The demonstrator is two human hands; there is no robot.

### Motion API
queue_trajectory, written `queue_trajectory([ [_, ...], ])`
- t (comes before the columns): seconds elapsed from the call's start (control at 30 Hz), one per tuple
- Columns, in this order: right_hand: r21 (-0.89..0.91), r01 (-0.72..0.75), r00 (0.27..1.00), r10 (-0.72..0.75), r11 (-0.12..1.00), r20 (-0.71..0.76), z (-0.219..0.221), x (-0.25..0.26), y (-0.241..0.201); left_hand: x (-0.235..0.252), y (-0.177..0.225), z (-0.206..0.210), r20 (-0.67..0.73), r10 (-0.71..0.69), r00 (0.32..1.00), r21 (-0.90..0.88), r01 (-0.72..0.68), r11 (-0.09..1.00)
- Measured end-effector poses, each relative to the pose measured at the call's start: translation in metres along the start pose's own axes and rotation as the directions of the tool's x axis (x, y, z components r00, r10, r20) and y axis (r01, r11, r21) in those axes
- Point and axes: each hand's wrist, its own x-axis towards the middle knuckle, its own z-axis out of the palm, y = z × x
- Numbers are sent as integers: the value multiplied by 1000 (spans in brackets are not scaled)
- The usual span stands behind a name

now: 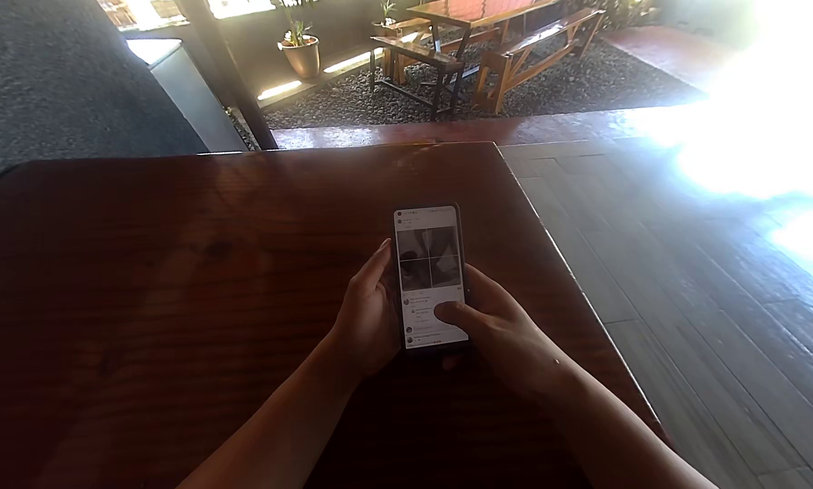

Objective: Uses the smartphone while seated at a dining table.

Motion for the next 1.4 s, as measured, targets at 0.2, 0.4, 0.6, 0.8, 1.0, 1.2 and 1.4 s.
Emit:
queue_trajectory([
  [0.2, -5, 2, 1000, -2, 1000, 2, 0, 0, 0, -1, 1, 1, -13, 4, 1000, 18, -4, 1000],
  [0.4, -23, 20, 1000, -19, 1000, 22, -1, 0, 1, 0, 0, 1, 9, 10, 1000, 2, -10, 1000],
  [0.6, -21, 20, 1000, -19, 1000, 14, -1, 0, 1, 0, 1, 1, 0, 2, 1000, 8, -2, 1000],
  [0.8, -23, 26, 1000, -25, 999, 14, 0, 0, 1, -1, 0, 0, 6, -1, 1000, 21, 1, 1000],
  [1.0, -21, 15, 1000, -15, 1000, 4, 0, 0, 0, -1, 0, 0, 10, 16, 1000, 8, -16, 1000],
  [1.2, 35, -10, 1000, 11, 999, -22, 1, 0, -1, -1, 1, 1, -3, 2, 1000, 21, -2, 1000],
  [1.4, 42, -13, 999, 15, 999, -35, 0, -1, 0, -1, 1, 2, -9, -2, 1000, 20, 2, 1000],
])
